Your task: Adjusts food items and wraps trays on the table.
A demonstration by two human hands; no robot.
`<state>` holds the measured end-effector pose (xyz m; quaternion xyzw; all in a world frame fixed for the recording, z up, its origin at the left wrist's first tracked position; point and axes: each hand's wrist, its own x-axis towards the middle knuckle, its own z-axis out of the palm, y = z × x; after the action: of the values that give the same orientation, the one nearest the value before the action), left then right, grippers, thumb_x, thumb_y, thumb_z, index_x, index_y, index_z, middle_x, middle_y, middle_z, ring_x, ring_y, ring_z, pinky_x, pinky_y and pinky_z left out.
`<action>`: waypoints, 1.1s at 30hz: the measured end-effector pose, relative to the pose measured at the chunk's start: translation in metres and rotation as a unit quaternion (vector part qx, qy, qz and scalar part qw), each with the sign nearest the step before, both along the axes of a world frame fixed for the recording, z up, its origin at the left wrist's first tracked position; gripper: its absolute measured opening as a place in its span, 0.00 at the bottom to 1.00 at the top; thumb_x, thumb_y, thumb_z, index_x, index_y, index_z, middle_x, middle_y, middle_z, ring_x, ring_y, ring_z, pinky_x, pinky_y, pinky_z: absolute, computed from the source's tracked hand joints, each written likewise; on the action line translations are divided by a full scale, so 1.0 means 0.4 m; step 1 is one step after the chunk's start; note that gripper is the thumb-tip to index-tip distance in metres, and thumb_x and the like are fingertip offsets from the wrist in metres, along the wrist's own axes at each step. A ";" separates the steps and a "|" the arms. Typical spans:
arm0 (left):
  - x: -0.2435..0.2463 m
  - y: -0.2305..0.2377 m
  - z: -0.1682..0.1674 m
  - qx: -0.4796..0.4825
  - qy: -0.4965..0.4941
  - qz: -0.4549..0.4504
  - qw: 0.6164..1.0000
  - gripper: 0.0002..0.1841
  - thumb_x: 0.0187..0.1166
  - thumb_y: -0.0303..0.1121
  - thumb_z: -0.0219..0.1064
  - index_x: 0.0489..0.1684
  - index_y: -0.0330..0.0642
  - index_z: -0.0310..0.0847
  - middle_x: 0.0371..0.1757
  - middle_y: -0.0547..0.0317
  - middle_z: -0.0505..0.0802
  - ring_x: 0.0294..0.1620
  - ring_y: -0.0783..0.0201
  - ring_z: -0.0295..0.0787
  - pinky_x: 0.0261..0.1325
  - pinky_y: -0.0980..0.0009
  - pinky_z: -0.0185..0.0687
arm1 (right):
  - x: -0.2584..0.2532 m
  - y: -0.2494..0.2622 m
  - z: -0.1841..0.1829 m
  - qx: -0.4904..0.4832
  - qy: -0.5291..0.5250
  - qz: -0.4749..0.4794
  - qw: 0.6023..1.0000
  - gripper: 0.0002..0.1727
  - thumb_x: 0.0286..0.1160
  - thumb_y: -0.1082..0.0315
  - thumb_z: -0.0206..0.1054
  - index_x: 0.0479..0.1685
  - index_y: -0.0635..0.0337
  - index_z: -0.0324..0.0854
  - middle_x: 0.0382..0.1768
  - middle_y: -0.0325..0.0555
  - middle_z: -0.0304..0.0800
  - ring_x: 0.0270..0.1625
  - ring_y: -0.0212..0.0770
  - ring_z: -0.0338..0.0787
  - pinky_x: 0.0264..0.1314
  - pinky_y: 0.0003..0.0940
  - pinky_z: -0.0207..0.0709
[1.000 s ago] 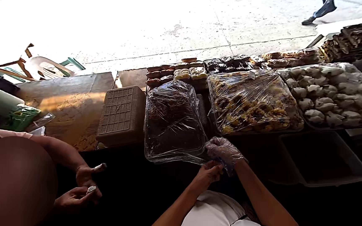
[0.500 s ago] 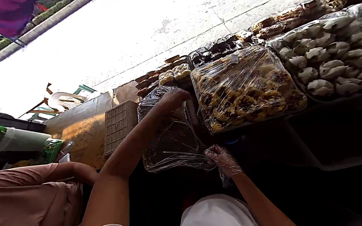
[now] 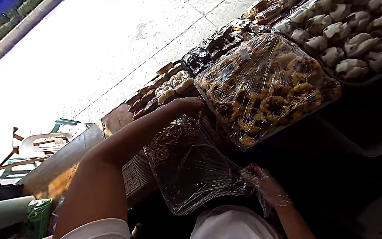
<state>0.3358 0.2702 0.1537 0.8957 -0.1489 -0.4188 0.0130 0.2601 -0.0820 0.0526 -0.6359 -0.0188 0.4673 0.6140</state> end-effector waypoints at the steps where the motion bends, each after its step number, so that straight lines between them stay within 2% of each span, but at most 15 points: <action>1: 0.001 0.008 -0.007 -0.009 0.001 -0.009 1.000 0.10 0.74 0.28 0.76 0.49 0.33 0.91 0.63 0.38 0.88 0.74 0.39 0.77 0.80 0.48 0.64 | -0.009 -0.001 -0.001 -0.001 -0.013 -0.010 1.000 0.03 0.75 0.80 0.66 0.39 0.63 0.82 0.26 0.33 0.86 0.28 0.23 0.86 0.37 0.18 0.83; 5: 0.008 0.035 -0.034 -0.043 0.000 -0.023 0.999 0.09 0.72 0.29 0.78 0.45 0.36 0.92 0.61 0.40 0.90 0.71 0.39 0.80 0.77 0.46 0.68 | -0.036 0.001 0.002 -0.019 -0.055 -0.043 0.997 0.04 0.72 0.79 0.67 0.37 0.61 0.83 0.26 0.30 0.86 0.28 0.21 0.84 0.35 0.16 0.81; 7: 0.011 0.042 -0.039 -0.056 0.005 -0.022 0.998 0.08 0.72 0.29 0.77 0.43 0.36 0.92 0.57 0.41 0.91 0.66 0.41 0.83 0.73 0.45 0.71 | -0.044 0.004 0.007 -0.032 -0.064 -0.057 0.996 0.04 0.72 0.79 0.67 0.37 0.60 0.83 0.26 0.29 0.86 0.27 0.20 0.84 0.35 0.15 0.81; 10: 0.003 0.070 -0.052 -0.110 -0.017 -0.010 0.994 0.07 0.73 0.29 0.77 0.39 0.34 0.92 0.45 0.42 0.93 0.52 0.45 0.89 0.61 0.46 0.77 | -0.047 0.005 0.008 -0.048 -0.071 -0.067 0.994 0.04 0.72 0.79 0.67 0.37 0.61 0.83 0.26 0.30 0.86 0.28 0.20 0.85 0.36 0.16 0.82; 13: -0.013 0.102 -0.064 -0.171 -0.039 0.015 0.984 0.07 0.73 0.29 0.77 0.39 0.33 0.92 0.41 0.43 0.93 0.48 0.47 0.90 0.57 0.48 0.79 | -0.044 0.002 0.007 -0.045 -0.066 -0.065 0.995 0.04 0.71 0.78 0.68 0.37 0.59 0.83 0.26 0.29 0.87 0.28 0.20 0.85 0.36 0.16 0.82; 18: -0.024 0.141 -0.094 -0.287 -0.056 0.060 0.954 0.04 0.71 0.25 0.76 0.37 0.35 0.94 0.40 0.49 0.96 0.45 0.57 0.92 0.55 0.57 0.82 | -0.042 -0.020 0.022 0.026 -0.024 -0.070 0.997 0.09 0.66 0.79 0.67 0.32 0.53 0.85 0.27 0.26 0.91 0.28 0.19 0.87 0.35 0.15 0.83; 22: -0.018 0.143 -0.095 -0.297 -0.007 0.138 0.945 0.03 0.74 0.24 0.73 0.37 0.34 0.92 0.38 0.57 0.94 0.41 0.70 0.88 0.51 0.71 0.83 | -0.035 -0.040 0.014 0.036 -0.006 -0.080 0.996 0.10 0.65 0.77 0.68 0.28 0.48 0.85 0.24 0.23 0.90 0.25 0.19 0.85 0.32 0.14 0.81; 25: -0.021 0.139 -0.107 -0.295 0.006 0.208 0.933 0.03 0.77 0.25 0.71 0.35 0.35 0.87 0.32 0.63 0.90 0.33 0.77 0.82 0.43 0.77 0.77 | -0.039 -0.041 -0.003 0.032 -0.001 -0.100 0.994 0.10 0.69 0.76 0.64 0.30 0.47 0.85 0.25 0.23 0.90 0.26 0.19 0.86 0.34 0.16 0.82; 27: -0.020 0.130 -0.112 -0.278 -0.006 0.230 0.933 0.04 0.77 0.26 0.71 0.35 0.34 0.85 0.29 0.62 0.87 0.30 0.75 0.78 0.40 0.75 0.74 | -0.041 -0.032 -0.018 0.009 0.018 -0.130 0.991 0.10 0.72 0.77 0.61 0.31 0.52 0.84 0.25 0.26 0.90 0.27 0.22 0.87 0.36 0.18 0.83; 28: -0.017 0.124 -0.113 -0.265 -0.010 0.230 0.936 0.05 0.77 0.26 0.71 0.35 0.32 0.85 0.30 0.59 0.87 0.31 0.72 0.79 0.42 0.72 0.75 | -0.041 -0.024 -0.023 -0.007 0.038 -0.147 0.988 0.11 0.75 0.80 0.59 0.32 0.55 0.82 0.25 0.29 0.89 0.27 0.23 0.87 0.36 0.20 0.84; 31: -0.010 0.109 -0.116 -0.230 -0.024 0.209 0.950 0.05 0.78 0.24 0.70 0.38 0.28 0.85 0.35 0.49 0.88 0.38 0.61 0.83 0.49 0.61 0.78 | -0.041 0.002 -0.055 -0.042 0.126 -0.190 0.973 0.11 0.79 0.82 0.56 0.33 0.60 0.80 0.25 0.34 0.89 0.26 0.26 0.87 0.34 0.21 0.84; 33: -0.010 0.099 -0.108 -0.192 -0.040 0.178 0.964 0.06 0.79 0.23 0.68 0.40 0.25 0.84 0.39 0.40 0.90 0.43 0.49 0.87 0.54 0.50 0.79 | -0.046 0.019 -0.071 -0.055 0.190 -0.198 0.960 0.10 0.84 0.81 0.56 0.35 0.62 0.78 0.25 0.37 0.88 0.26 0.28 0.87 0.34 0.22 0.84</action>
<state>0.3319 0.3099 0.1106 0.9046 -0.0654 -0.3370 0.2526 0.2419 -0.0745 0.0243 -0.5590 0.2499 0.4492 0.6506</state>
